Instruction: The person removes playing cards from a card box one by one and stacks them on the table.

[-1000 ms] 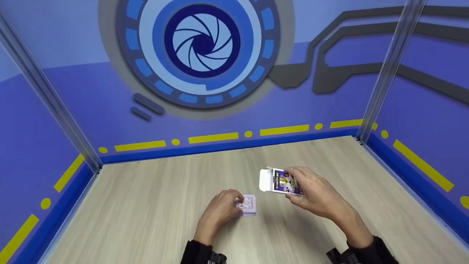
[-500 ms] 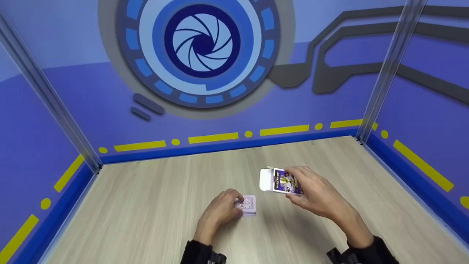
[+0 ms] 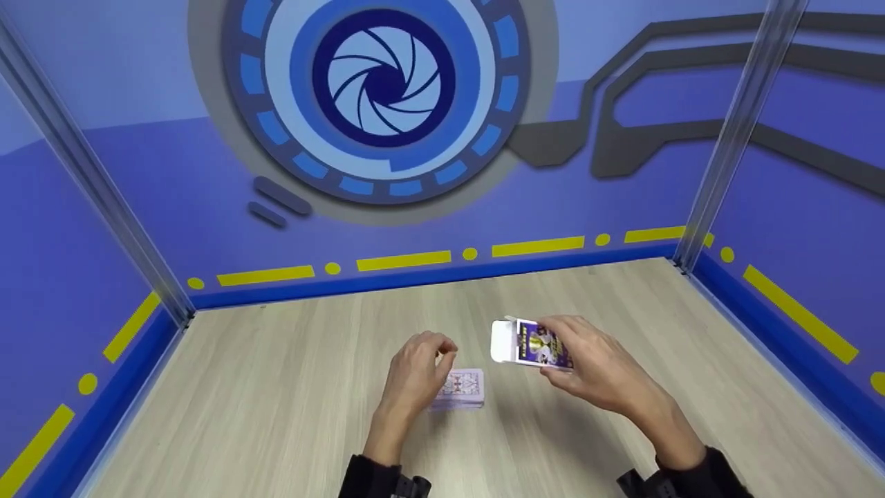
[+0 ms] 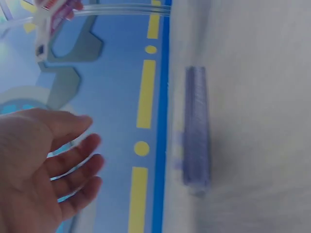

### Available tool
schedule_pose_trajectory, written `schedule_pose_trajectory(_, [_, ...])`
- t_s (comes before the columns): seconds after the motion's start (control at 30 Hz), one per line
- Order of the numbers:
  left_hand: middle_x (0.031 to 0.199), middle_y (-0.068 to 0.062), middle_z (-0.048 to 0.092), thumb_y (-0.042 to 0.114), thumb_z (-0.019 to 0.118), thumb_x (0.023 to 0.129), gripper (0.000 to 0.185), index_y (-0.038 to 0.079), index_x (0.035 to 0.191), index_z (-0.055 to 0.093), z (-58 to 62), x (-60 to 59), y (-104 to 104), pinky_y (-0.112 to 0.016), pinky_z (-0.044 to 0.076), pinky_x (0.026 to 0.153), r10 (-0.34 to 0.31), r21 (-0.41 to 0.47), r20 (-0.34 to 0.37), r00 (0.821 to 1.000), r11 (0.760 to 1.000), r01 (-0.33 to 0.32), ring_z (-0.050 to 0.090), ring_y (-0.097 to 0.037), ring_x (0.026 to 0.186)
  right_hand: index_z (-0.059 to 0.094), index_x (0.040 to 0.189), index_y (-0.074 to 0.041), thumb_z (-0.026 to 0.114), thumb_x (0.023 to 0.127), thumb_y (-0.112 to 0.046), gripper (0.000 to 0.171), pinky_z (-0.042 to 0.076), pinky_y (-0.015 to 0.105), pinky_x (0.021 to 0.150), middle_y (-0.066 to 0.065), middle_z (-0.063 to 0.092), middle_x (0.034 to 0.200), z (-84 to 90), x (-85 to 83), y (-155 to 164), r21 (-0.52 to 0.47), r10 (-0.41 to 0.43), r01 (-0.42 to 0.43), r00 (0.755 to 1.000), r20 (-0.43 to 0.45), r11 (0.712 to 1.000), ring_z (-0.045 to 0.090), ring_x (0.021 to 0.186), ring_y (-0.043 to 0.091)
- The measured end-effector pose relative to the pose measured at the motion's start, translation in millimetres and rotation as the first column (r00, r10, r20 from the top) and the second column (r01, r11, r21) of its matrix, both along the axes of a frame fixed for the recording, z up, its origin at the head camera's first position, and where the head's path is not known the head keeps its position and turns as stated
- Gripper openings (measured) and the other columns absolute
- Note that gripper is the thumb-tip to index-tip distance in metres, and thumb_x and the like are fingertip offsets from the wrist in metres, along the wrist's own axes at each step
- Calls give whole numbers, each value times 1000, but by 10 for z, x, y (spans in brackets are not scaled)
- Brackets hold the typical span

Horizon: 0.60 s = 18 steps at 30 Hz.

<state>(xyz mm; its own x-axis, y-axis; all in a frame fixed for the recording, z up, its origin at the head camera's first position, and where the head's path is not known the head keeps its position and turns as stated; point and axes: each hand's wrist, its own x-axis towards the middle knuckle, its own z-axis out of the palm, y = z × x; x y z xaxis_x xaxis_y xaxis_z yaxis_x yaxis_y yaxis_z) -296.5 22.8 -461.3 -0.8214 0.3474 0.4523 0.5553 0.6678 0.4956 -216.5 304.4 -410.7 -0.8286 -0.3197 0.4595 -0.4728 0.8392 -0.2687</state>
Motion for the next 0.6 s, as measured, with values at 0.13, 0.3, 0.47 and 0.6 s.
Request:
schedule_pose_trajectory(0.13, [89,5,67,11,71,97,5,14,99,74,179,119,96,-26,53,71,-21,176,-53,998,984,31,60,-8,80,59,138,-7,87,82,-19,64,54,44,87,8,63,133,-6,-2,-7,12,-1,1,1000,-7,1000,60,115,22])
schedule_pose_trajectory(0.3, [92,2,67,9,68,100,6,8,106,68,317,297,243,-25,54,71,-119,344,-67,991,929,135,61,-8,80,59,137,-6,88,82,-20,64,54,44,87,8,63,131,-17,-10,-23,32,8,-8,1000,-17,999,61,114,21])
schedule_pose_trajectory(0.47, [97,0,66,4,67,99,10,8,107,61,335,397,397,-25,55,73,-223,428,-33,974,878,215,63,-10,84,59,136,-7,89,81,-19,64,54,43,86,8,63,131,-25,-11,-35,32,12,-12,1000,-14,999,61,114,21])
schedule_pose_trajectory(0.6, [98,-3,66,1,67,98,14,6,107,58,285,413,487,-25,56,75,-251,466,16,968,858,215,64,-11,86,59,137,-7,88,81,-18,64,55,42,86,8,63,132,-29,-11,-54,36,19,-19,1000,-3,999,60,113,20])
